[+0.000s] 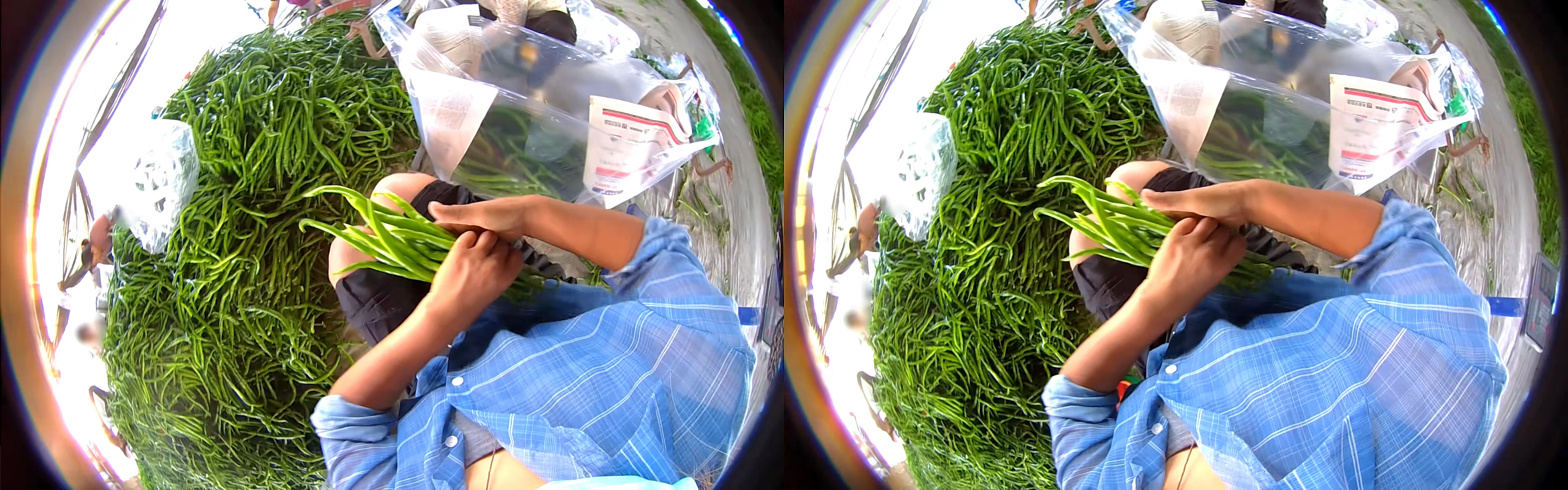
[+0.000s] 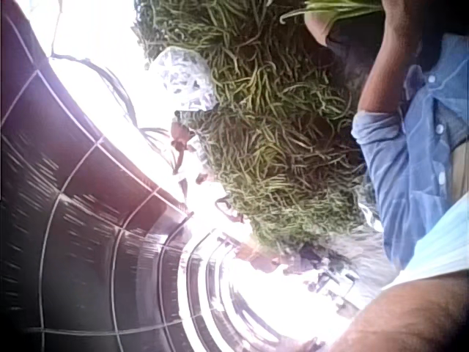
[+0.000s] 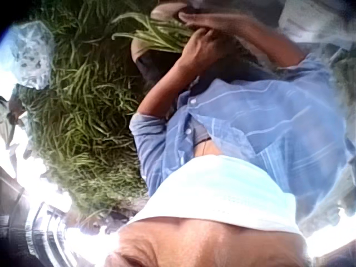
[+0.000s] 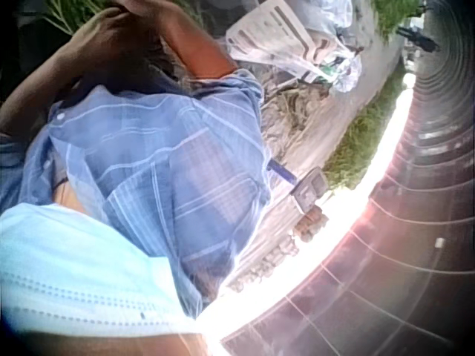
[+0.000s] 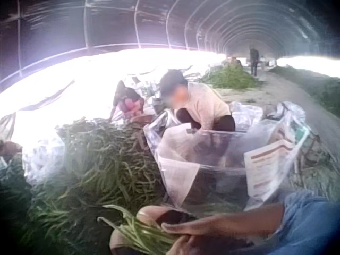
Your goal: The person sits on the ground and repeatedly picks handfuls of green beans from a large pile, then places them into a clear plastic bag. The person continues this cycle of gathering and bagging throughout the clip.
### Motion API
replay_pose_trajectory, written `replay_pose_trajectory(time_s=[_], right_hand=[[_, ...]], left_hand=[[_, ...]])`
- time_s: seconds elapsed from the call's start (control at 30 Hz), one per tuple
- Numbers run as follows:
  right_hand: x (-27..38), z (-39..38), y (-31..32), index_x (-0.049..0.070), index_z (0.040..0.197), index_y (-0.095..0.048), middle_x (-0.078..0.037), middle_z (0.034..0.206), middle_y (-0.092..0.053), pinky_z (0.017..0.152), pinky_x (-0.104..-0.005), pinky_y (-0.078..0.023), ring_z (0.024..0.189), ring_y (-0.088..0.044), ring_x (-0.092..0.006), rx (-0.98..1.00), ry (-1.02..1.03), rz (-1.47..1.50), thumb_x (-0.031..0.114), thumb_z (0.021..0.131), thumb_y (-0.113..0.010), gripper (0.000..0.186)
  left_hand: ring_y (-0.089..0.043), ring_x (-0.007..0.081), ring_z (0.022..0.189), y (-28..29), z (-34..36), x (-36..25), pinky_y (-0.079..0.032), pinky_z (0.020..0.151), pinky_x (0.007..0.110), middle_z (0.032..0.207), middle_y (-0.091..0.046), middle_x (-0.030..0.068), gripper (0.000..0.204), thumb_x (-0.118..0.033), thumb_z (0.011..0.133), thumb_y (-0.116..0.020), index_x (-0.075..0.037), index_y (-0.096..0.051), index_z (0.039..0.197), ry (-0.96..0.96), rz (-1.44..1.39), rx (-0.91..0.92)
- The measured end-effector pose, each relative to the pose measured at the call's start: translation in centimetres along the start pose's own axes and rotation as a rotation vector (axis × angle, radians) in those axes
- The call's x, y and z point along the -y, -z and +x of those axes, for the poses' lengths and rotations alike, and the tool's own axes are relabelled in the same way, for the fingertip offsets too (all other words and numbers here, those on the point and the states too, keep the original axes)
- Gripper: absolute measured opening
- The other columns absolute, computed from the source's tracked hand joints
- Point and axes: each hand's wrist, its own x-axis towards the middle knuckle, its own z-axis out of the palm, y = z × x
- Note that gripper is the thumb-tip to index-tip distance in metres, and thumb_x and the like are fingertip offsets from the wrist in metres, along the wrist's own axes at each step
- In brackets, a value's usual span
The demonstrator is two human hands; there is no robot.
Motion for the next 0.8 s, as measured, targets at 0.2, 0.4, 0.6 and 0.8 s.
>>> replay_pose_trajectory(time_s=[0.2,0.4,0.6,0.8], right_hand=[[-3.9,-7.6,-3.4,-0.008,0.147,-0.019,-0.028,0.147,-0.031,0.111,-0.0446,-0.031,0.134,-0.037,-0.0420,-0.592,0.621,-1.398,0.028,0.079,-0.069,0.091],[-9.4,-3.4,-1.9,0.001,0.148,-0.023,-0.026,0.147,-0.031,0.103,-0.0454,-0.042,0.128,-0.045,-0.0409,-1.108,0.729,-1.452,0.008,0.057,-0.079,0.107],[-8.9,-3.5,-0.5,0.003,0.146,-0.031,-0.019,0.134,-0.049,0.094,-0.0415,-0.048,0.118,-0.055,-0.0339,-0.921,0.454,-1.287,0.013,0.053,-0.083,0.106],[-8.5,-4.0,0.6,0.005,0.147,-0.030,-0.013,0.114,-0.060,0.084,-0.0420,-0.049,0.103,-0.060,-0.0316,-0.998,0.462,-1.526,0.012,0.058,-0.080,0.102]], left_hand=[[-0.065,0.0299,0.087,-6.7,1.1,1.1,-0.051,0.073,0.039,0.099,-0.066,0.0134,0.031,-0.016,0.073,-0.063,-0.005,-0.064,0.102,0.198,-0.106,0.063],[-0.064,0.0282,0.086,-5.8,2.0,1.7,-0.053,0.069,0.040,0.095,-0.063,0.0120,0.029,-0.014,0.072,-0.066,-0.006,-0.062,0.100,0.263,-0.257,0.076],[-0.058,0.0261,0.104,-1.2,1.4,1.7,-0.045,0.091,0.042,0.100,-0.060,0.0097,0.043,-0.010,0.068,-0.069,-0.007,-0.057,0.110,0.387,-0.081,0.288],[-0.057,0.0226,0.097,0.4,-1.4,5.4,-0.040,0.102,0.042,0.092,-0.059,0.0047,0.033,-0.007,0.071,-0.063,-0.007,-0.062,0.104,0.235,0.139,0.170]])
